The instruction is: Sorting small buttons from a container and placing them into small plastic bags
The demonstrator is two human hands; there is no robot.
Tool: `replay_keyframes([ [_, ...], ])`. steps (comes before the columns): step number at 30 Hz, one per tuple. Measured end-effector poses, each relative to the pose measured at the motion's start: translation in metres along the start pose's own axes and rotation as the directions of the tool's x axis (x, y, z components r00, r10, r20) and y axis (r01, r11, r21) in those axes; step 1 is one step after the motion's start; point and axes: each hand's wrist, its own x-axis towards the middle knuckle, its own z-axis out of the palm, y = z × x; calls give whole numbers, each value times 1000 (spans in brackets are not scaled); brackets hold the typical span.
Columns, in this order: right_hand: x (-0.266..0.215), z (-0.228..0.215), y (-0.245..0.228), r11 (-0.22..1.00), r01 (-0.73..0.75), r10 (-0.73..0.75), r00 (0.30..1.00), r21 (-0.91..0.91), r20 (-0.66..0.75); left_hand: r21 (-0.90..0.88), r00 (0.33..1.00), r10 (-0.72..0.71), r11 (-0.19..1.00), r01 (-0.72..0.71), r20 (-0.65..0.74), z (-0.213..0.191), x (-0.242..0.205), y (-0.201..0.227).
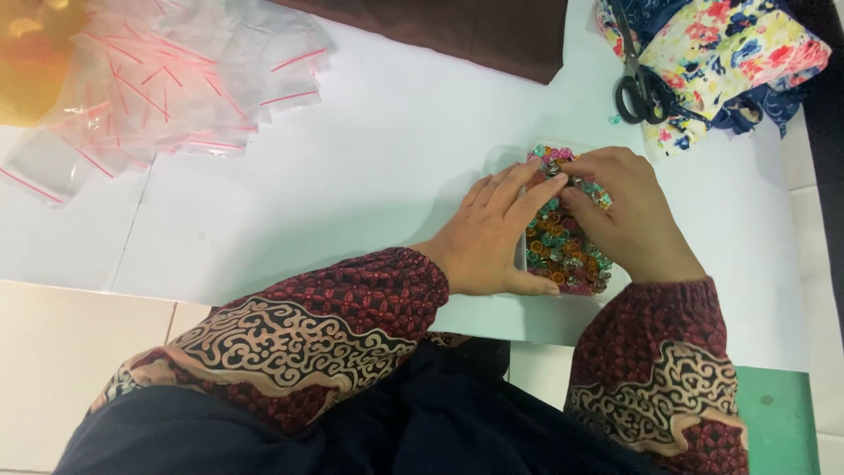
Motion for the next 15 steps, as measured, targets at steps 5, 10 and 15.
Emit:
replay_keyframes([
  [5, 22, 0, -20, 982, -187, 183, 962, 0, 203, -101, 993, -47, 993, 58, 111, -7, 8, 5],
  [10, 1, -4, -37, 995, -93, 80, 961, 37, 265, -192, 995, -18, 981, 36, 96, -4, 4, -2],
  [15, -42, -25, -35, 990, -137, 111, 912, 37, 395, -297, 991, 25, 955, 17, 134, -3, -2, -7],
])
